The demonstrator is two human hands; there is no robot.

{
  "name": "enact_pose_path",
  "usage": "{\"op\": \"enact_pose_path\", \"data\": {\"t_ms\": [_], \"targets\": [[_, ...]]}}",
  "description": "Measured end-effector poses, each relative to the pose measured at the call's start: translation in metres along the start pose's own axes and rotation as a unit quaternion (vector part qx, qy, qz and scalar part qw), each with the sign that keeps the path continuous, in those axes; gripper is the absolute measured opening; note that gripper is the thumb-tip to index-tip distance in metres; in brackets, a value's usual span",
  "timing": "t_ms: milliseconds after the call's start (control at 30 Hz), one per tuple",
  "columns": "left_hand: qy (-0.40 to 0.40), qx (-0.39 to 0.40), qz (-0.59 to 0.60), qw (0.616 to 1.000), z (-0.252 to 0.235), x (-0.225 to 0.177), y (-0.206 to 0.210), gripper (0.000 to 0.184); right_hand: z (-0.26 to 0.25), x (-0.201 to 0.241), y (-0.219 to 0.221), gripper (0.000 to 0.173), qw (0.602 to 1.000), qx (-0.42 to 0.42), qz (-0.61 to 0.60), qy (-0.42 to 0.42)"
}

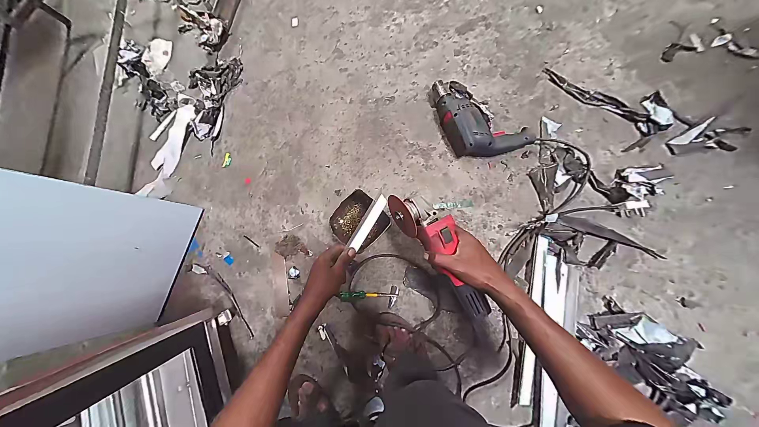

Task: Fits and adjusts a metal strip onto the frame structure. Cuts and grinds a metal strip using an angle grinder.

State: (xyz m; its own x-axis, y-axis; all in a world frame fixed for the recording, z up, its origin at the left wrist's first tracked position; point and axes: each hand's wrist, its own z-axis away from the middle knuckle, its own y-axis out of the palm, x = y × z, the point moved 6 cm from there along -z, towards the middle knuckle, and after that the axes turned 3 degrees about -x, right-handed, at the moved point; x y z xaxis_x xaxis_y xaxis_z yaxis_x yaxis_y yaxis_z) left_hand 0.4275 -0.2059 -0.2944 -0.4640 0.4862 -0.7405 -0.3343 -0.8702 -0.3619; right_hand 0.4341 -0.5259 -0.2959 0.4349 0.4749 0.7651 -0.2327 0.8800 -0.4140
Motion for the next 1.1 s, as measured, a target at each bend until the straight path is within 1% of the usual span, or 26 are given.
{"op": "enact_pose_path", "data": {"t_ms": [600,1100], "targets": [[-0.01,0.001,0.026,1.0,0.0004,-0.0007,0.0017,0.036,0.0005,0.0036,-0.0001,0.069,1.0,0.003,0.004,-0.002],[-0.017,0.0,0.028,0.999,0.0016,0.0003,0.0021,0.037,-0.0013,0.0026,0.0007,0.068,1.0,0.001,0.012,-0.011]]}}
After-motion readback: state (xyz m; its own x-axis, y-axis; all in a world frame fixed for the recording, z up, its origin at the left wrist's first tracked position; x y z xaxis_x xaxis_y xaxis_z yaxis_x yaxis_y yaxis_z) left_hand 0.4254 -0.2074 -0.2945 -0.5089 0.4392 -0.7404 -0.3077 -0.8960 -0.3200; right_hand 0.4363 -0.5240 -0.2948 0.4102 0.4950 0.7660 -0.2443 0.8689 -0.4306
